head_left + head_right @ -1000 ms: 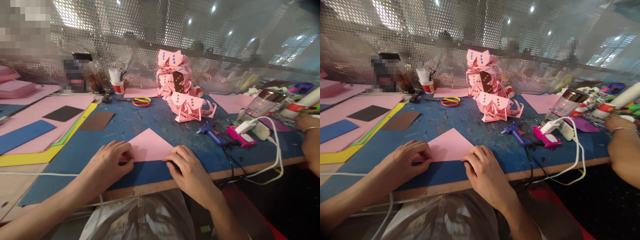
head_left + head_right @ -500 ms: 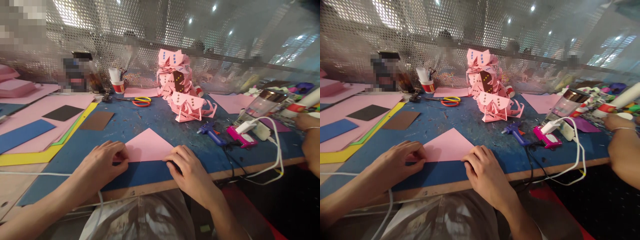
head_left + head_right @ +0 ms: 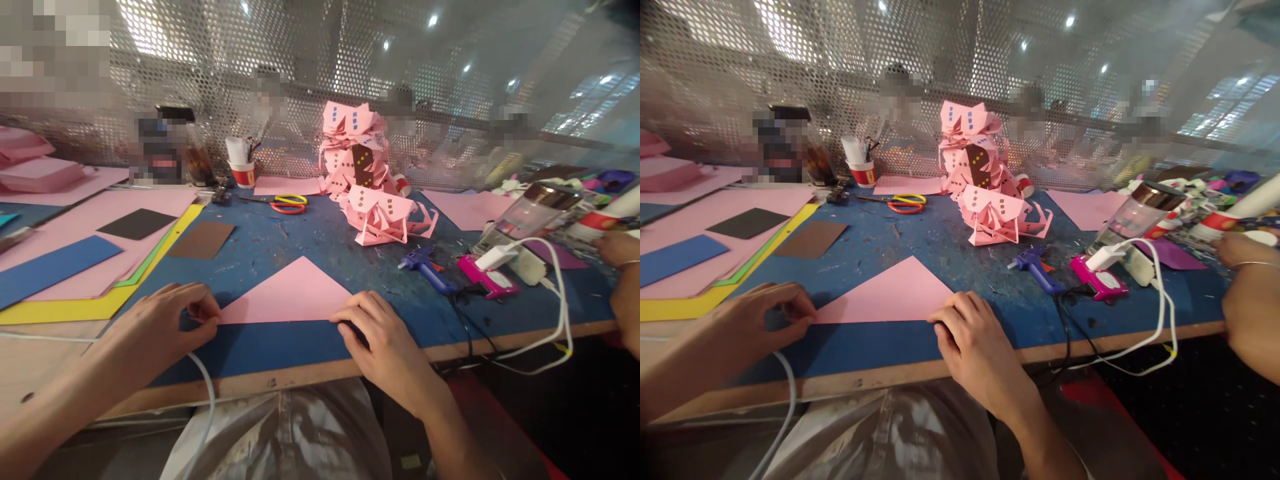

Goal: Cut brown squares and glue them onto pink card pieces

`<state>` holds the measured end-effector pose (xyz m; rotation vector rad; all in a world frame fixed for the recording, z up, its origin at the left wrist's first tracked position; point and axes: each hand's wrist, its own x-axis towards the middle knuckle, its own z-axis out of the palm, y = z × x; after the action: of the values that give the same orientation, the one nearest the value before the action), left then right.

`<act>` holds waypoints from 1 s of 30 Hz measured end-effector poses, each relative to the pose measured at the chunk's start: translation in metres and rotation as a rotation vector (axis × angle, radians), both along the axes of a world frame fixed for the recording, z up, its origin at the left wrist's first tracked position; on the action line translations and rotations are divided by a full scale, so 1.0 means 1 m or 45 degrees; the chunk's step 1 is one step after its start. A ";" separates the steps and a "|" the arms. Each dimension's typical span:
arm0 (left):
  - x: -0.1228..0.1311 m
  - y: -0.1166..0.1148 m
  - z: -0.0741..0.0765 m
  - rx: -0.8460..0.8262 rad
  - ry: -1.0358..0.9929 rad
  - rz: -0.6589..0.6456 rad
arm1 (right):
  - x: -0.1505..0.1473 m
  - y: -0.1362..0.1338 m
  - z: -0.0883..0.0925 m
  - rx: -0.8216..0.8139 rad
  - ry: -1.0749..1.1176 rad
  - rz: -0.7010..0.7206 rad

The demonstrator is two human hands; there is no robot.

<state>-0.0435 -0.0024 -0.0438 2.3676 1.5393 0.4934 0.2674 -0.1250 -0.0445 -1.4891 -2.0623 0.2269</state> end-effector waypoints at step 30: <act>0.016 -0.017 0.023 0.076 0.035 -0.681 | 0.000 0.007 0.009 -0.071 -0.069 0.030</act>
<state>-0.0279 -0.0194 -0.0209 2.6942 0.8450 0.3823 0.2677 -0.1177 -0.0350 -1.5203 -2.1334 0.2574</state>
